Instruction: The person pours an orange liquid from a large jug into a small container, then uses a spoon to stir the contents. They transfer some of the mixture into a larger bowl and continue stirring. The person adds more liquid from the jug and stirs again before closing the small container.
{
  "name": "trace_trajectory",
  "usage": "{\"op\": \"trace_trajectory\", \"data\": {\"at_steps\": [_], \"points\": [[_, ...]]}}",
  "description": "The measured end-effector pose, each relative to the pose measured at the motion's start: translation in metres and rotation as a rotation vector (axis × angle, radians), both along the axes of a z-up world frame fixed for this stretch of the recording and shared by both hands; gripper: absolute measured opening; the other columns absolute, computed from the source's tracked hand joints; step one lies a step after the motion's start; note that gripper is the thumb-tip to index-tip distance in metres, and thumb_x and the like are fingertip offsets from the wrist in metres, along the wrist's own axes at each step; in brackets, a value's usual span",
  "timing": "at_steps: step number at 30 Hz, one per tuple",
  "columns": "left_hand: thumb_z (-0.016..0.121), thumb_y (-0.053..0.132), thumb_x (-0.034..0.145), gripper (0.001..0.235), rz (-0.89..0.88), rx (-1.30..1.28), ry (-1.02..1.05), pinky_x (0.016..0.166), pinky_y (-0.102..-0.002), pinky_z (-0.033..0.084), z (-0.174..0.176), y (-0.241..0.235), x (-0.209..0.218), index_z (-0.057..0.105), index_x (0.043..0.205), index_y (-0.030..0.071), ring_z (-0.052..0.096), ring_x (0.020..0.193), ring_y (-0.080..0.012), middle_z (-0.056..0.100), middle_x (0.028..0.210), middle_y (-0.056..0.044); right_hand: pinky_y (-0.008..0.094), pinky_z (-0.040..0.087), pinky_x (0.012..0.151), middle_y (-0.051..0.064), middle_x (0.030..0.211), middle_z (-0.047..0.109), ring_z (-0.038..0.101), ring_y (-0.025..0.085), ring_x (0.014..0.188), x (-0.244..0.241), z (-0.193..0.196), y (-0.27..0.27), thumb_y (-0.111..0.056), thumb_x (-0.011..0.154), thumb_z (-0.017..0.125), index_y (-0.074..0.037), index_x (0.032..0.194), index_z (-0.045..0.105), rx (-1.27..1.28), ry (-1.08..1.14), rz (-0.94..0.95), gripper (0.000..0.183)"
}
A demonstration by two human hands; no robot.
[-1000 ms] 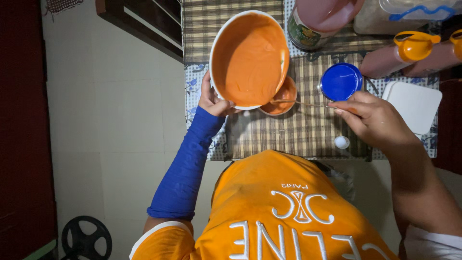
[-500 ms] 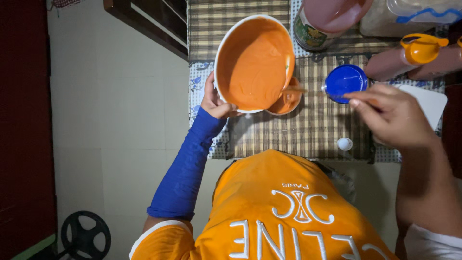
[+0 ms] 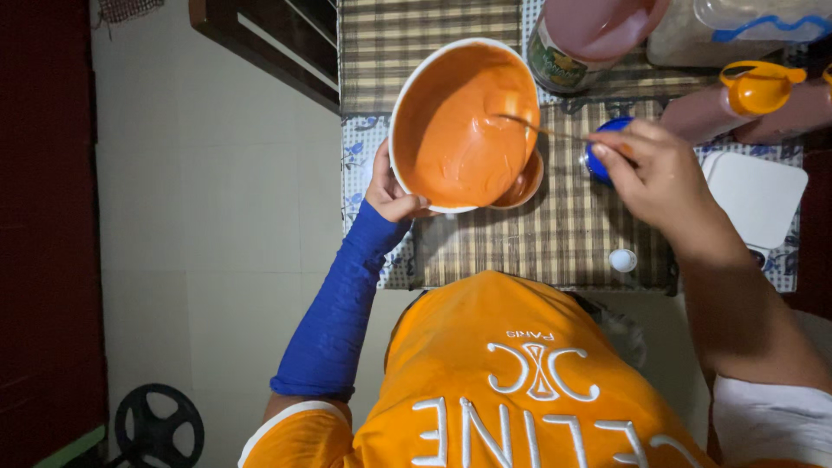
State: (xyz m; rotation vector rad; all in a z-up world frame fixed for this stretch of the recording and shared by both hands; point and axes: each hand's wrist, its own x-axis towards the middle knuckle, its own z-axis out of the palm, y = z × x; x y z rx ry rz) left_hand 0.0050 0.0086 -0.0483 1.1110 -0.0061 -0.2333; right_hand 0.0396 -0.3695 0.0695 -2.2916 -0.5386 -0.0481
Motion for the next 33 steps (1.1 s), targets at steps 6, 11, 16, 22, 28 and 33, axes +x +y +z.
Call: {"op": "trace_trajectory", "data": {"at_steps": [6,11,16,22,28,33], "points": [[0.058,-0.015,0.073,0.104,0.008,-0.045,0.023,0.082,-0.046,0.067,0.012,-0.002,0.003,0.016,0.163,0.015,0.069,0.116,-0.0347,0.049,0.147,-0.018,0.035,0.050,0.073,0.011,0.088,0.061,0.061,0.023,0.078,-0.032,0.011,-0.015,-0.008,0.100,0.067,-0.006,0.120,0.076,-0.090,0.188,-0.050,0.022],[0.058,-0.014,0.072,0.104,0.030,-0.067,0.033,0.087,-0.051,0.065,0.016,-0.005,0.006,0.016,0.162,0.017,0.065,0.123,-0.0375,0.046,0.149,-0.017,0.033,0.053,0.087,0.011,0.107,0.069,0.068,0.023,0.097,-0.051,0.013,-0.026,-0.008,0.099,0.065,-0.004,0.117,0.073,-0.007,0.136,-0.012,0.020],[0.056,-0.008,0.075,0.097,0.048,-0.145,0.136,0.087,-0.055,0.064,0.017,0.000,0.003,0.020,0.161,0.018,0.064,0.124,-0.0370,0.050,0.146,-0.015,0.033,0.054,0.083,0.012,0.102,0.070,0.068,0.024,0.093,-0.056,0.009,-0.024,-0.010,0.099,0.066,-0.003,0.113,0.074,-0.067,0.148,-0.038,0.018],[0.059,-0.001,0.080,0.088,-0.021,-0.311,0.314,0.091,-0.058,0.063,0.002,0.023,-0.010,0.027,0.159,0.018,0.063,0.123,-0.0396,0.053,0.144,-0.017,0.035,0.052,0.077,0.013,0.097,0.069,0.067,0.025,0.084,-0.046,0.013,-0.018,-0.014,0.103,0.064,0.000,0.113,0.073,-0.043,0.207,-0.080,0.020],[0.060,0.002,0.087,0.072,-0.128,-0.418,0.227,0.094,-0.058,0.058,-0.017,0.037,-0.009,0.037,0.156,0.004,0.063,0.125,-0.0428,0.054,0.147,-0.022,0.036,0.050,0.071,0.013,0.093,0.067,0.065,0.025,0.080,-0.028,0.034,-0.024,-0.014,0.103,0.065,-0.001,0.116,0.074,-0.120,0.089,-0.054,0.020],[0.060,0.006,0.087,0.072,-0.155,-0.526,0.237,0.100,-0.056,0.058,-0.013,0.037,-0.009,0.037,0.155,-0.001,0.063,0.127,-0.0426,0.054,0.147,-0.024,0.036,0.046,0.068,0.011,0.084,0.061,0.059,0.022,0.070,-0.014,0.056,-0.025,-0.013,0.107,0.065,-0.003,0.118,0.073,-0.085,0.078,-0.060,0.018]]}}
